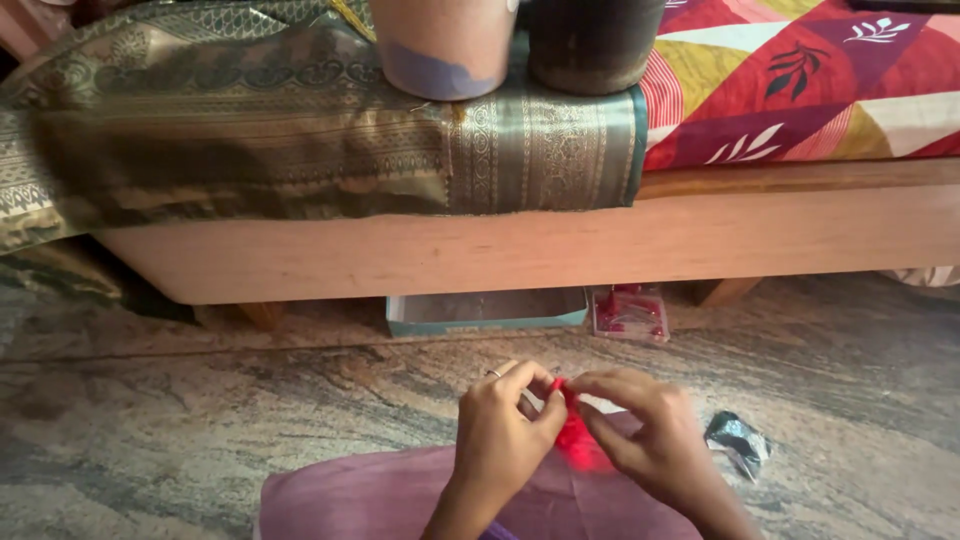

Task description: Cutting and combing red synthetic hair or yarn on a purple fabric surface.

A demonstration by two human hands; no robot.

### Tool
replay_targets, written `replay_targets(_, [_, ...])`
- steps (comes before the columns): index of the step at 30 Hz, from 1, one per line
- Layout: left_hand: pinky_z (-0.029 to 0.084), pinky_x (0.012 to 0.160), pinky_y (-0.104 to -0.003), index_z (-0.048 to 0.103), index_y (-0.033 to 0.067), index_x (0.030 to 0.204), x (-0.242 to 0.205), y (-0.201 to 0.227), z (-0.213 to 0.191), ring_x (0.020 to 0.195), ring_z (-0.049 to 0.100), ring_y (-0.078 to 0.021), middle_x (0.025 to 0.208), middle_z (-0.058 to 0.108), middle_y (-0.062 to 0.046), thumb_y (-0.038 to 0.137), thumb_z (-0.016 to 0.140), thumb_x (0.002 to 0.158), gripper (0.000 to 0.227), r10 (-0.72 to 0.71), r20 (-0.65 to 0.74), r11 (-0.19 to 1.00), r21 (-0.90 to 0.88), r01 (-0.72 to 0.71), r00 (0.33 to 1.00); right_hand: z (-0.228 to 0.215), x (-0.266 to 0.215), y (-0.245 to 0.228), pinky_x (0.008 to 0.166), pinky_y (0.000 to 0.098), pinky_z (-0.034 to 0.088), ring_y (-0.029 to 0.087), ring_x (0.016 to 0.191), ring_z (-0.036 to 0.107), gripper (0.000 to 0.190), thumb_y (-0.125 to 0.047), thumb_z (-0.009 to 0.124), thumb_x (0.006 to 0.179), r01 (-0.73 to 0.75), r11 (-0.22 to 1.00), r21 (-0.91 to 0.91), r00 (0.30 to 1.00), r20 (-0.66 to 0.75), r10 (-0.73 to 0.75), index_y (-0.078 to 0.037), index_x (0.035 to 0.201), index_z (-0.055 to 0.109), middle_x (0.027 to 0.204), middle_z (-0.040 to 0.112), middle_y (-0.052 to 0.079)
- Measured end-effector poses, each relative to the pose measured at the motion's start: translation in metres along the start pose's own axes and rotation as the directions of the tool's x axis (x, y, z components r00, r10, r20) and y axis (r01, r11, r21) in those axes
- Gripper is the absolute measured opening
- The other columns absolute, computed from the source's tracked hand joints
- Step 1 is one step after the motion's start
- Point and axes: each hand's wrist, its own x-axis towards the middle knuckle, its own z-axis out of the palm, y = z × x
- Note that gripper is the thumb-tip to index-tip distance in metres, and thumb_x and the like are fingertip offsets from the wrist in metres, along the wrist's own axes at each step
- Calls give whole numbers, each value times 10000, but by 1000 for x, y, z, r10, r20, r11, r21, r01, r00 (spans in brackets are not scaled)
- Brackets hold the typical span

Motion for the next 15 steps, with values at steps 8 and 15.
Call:
replay_targets(8, [577,551,-284,722,38,898,-3,-10,-2,632,771,-140,757,774,-72,98,726,871,67,21,48,974,-226,-9,999,12,0,0,570,292,662,216,774,793,231,-117,805,768,-45,998,-47,998,-42,43,-63,991,781,933,794,88])
replay_targets(15, [518,609,-235,726,28,929,-3,-48,7,667,659,-60,746,727,-4,110,716,949,85,-136,186,790,-572,220,973,32,-9,30,669,296,646,156,776,770,157,-95,755,850,-240,937,255,964,-52,261,-5,975,785,855,813,82])
